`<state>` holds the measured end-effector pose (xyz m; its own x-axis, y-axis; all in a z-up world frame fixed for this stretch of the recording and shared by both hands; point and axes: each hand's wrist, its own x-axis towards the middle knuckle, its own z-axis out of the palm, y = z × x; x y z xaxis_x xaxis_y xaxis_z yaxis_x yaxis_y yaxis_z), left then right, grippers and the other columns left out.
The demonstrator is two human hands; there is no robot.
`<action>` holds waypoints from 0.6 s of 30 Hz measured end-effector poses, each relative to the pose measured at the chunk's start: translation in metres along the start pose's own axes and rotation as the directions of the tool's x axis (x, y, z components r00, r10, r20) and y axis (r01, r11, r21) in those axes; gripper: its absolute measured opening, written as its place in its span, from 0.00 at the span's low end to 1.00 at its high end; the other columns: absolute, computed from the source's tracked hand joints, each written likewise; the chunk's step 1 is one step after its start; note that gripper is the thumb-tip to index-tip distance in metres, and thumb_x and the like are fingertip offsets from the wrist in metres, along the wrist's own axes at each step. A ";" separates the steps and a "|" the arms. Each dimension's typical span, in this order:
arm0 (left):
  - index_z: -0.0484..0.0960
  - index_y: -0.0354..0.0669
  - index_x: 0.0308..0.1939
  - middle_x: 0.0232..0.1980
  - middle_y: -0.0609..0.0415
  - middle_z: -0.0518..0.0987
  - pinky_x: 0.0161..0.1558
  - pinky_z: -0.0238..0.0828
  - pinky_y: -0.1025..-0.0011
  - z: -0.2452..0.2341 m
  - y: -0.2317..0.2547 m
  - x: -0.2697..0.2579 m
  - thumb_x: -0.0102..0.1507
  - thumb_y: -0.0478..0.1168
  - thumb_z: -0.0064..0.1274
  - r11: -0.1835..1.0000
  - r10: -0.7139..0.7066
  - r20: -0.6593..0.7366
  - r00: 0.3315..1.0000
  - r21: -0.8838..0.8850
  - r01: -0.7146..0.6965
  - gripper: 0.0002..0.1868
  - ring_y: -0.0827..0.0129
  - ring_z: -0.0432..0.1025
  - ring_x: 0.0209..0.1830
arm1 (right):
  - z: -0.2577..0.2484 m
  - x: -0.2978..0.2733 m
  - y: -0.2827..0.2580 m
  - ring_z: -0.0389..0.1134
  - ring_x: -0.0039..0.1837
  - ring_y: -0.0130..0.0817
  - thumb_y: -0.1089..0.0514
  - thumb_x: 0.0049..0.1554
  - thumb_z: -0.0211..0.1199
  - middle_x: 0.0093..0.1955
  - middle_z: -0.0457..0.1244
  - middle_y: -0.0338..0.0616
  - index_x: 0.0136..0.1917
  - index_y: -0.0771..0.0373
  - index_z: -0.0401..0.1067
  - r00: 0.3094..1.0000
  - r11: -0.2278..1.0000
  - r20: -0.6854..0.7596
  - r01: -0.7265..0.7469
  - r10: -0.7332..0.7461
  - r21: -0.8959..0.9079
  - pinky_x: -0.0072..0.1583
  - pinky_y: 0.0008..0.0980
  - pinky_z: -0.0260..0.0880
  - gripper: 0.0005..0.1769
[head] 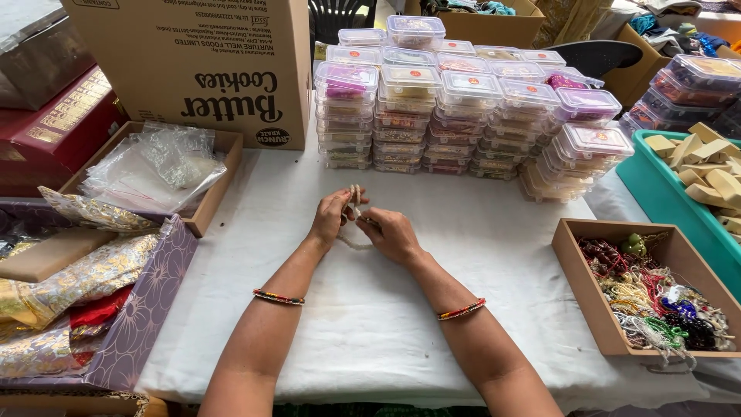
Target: The recorder is packing small decorative jewelry items into plastic zip-lock bags and placing them into small plastic containers.
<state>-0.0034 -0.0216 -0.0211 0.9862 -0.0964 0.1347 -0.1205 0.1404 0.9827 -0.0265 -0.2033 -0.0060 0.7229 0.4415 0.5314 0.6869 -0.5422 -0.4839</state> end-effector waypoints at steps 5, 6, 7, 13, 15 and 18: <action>0.85 0.42 0.42 0.33 0.57 0.81 0.31 0.63 0.78 -0.001 -0.030 0.010 0.72 0.58 0.37 0.996 0.028 0.109 0.994 0.084 -0.037 0.28 0.77 0.65 0.27 | 0.005 0.000 0.019 0.72 0.41 0.27 0.56 0.61 0.67 0.42 0.71 0.41 0.48 0.60 0.75 0.976 0.986 -0.218 0.025 0.011 0.164 0.41 0.28 0.75 0.06; 0.83 0.44 0.37 0.29 0.56 0.80 0.31 0.64 0.78 -0.001 -0.031 0.011 0.73 0.60 0.37 0.998 0.036 0.183 0.983 0.048 -0.046 0.28 0.77 0.65 0.27 | 0.006 0.000 0.023 0.71 0.41 0.24 0.57 0.61 0.67 0.41 0.70 0.40 0.48 0.61 0.75 0.963 0.973 -0.258 -0.016 0.076 0.228 0.40 0.25 0.74 0.06; 0.83 0.44 0.37 0.29 0.56 0.80 0.31 0.64 0.78 0.002 -0.019 0.004 0.73 0.60 0.37 0.998 0.038 0.182 0.983 0.047 -0.047 0.28 0.77 0.65 0.27 | 0.005 -0.001 0.026 0.71 0.41 0.24 0.57 0.61 0.67 0.41 0.70 0.40 0.48 0.61 0.75 0.963 0.974 -0.258 -0.015 0.075 0.228 0.40 0.25 0.74 0.06; 0.82 0.45 0.36 0.29 0.60 0.75 0.34 0.59 0.75 0.005 0.016 -0.014 0.71 0.67 0.37 0.989 -0.067 0.231 0.971 -0.110 0.095 0.32 0.76 0.64 0.29 | 0.000 0.004 0.037 0.64 0.36 0.20 0.53 0.59 0.69 0.36 0.69 0.35 0.47 0.61 0.75 0.901 0.839 -0.168 -0.288 0.401 0.461 0.36 0.22 0.66 0.10; 0.84 0.44 0.41 0.33 0.59 0.78 0.42 0.64 0.74 0.003 0.015 -0.014 0.69 0.65 0.36 0.948 -0.012 0.268 0.963 -0.305 0.097 0.31 0.74 0.69 0.35 | 0.001 0.006 0.036 0.66 0.36 0.21 0.51 0.60 0.67 0.36 0.69 0.36 0.48 0.61 0.76 0.870 0.796 -0.027 -0.438 0.492 0.418 0.36 0.24 0.67 0.11; 0.83 0.44 0.55 0.45 0.54 0.84 0.59 0.69 0.71 0.004 0.024 -0.014 0.64 0.58 0.40 0.938 0.052 0.181 0.982 -0.346 0.015 0.29 0.72 0.75 0.48 | -0.001 0.007 0.018 0.70 0.38 0.23 0.51 0.59 0.67 0.39 0.71 0.36 0.49 0.60 0.78 0.867 0.820 0.090 -0.494 0.490 0.291 0.38 0.27 0.71 0.11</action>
<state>-0.0207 -0.0212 0.0012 0.9417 -0.2660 0.2060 -0.0593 0.4715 0.8799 -0.0090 -0.2103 -0.0105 0.9702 0.1810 0.1608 0.2276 -0.4546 -0.8612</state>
